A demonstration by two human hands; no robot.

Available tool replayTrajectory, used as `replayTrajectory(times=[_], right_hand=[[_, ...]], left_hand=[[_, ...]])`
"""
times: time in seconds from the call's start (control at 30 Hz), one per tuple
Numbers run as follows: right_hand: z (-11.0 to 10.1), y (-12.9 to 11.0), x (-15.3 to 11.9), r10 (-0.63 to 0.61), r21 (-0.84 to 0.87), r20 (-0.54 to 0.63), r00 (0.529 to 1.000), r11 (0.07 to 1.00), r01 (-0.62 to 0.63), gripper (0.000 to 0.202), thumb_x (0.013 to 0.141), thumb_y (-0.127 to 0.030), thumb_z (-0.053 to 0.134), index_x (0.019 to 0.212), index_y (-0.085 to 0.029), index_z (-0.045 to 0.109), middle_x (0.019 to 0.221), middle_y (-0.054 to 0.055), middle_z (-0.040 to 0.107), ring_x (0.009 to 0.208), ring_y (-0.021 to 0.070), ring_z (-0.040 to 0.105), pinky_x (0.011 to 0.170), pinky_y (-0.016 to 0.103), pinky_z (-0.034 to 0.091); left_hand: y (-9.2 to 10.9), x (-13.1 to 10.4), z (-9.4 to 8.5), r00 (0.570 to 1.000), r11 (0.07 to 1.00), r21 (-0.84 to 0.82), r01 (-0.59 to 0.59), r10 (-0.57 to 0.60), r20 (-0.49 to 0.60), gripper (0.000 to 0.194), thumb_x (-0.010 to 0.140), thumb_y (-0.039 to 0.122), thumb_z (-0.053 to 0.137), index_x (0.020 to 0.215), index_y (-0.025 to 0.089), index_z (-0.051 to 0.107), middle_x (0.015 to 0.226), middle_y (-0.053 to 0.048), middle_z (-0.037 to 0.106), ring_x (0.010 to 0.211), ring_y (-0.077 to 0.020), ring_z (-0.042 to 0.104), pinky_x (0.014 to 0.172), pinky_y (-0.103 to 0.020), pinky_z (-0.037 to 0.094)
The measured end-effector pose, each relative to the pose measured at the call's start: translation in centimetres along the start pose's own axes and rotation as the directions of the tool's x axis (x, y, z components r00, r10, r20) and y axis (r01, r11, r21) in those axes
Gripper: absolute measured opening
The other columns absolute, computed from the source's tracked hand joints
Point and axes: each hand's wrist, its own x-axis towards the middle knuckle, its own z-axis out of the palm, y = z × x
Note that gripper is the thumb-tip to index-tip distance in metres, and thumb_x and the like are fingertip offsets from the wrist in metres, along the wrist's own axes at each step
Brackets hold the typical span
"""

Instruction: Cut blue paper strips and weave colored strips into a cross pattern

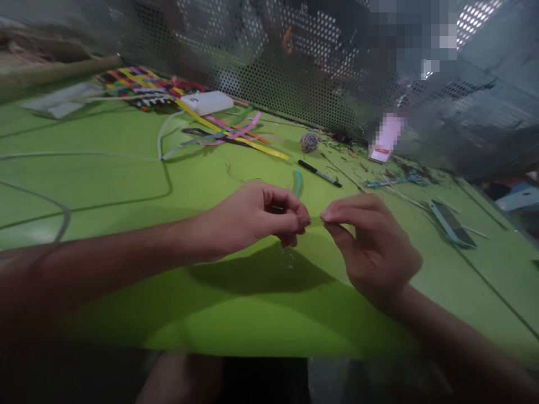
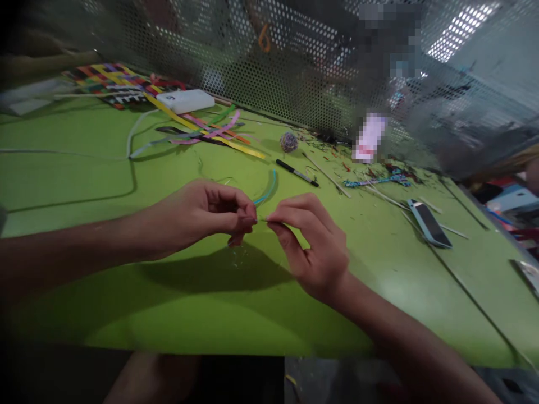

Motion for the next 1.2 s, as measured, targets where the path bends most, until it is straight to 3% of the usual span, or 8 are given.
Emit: replayTrajectory(times=[0.2, 0.6, 1.2], right_hand=[[-0.2, -1.3, 0.1, 0.072, 0.006, 0.055, 0.996, 0.997, -0.073, 0.023, 0.091, -0.007, 0.069, 0.105, -0.026, 0.072, 0.094, 0.003, 0.071, 0.083, 0.0166, 0.068, 0.071, 0.031, 0.059], [-1.2, -3.2, 0.6, 0.084, -0.022, 0.110, 0.990, 0.996, -0.082, 0.023, 0.096, -0.008, 0.061, 0.107, -0.027, 0.068, 0.098, 0.003, 0.072, 0.090, 0.0169, 0.070, 0.079, 0.032, 0.061], [-1.5, -3.4, 0.5, 0.092, -0.073, 0.135, 0.987, 0.994, -0.083, 0.023, 0.098, -0.013, 0.061, 0.110, -0.031, 0.068, 0.099, 0.003, 0.071, 0.091, 0.0177, 0.070, 0.079, 0.033, 0.062]], left_hand=[[0.5, -0.6, 0.4, 0.999, 0.999, -0.038, -0.023, 0.024, 0.021, 0.007, 0.081, 0.015, 0.072, 0.074, 0.015, 0.072, 0.065, 0.000, 0.067, 0.059, -0.0114, 0.062, 0.063, -0.026, 0.056], [0.1, -1.2, 0.7, 0.994, 0.984, -0.178, 0.020, 0.000, 0.112, 0.006, 0.086, 0.021, 0.073, 0.081, 0.019, 0.074, 0.065, -0.001, 0.067, 0.059, -0.0123, 0.063, 0.057, -0.024, 0.055], [0.0, -1.2, 0.9, 0.993, 0.980, -0.197, 0.027, -0.004, 0.116, 0.006, 0.087, 0.024, 0.075, 0.082, 0.021, 0.076, 0.065, 0.000, 0.067, 0.058, -0.0138, 0.064, 0.059, -0.027, 0.057]])
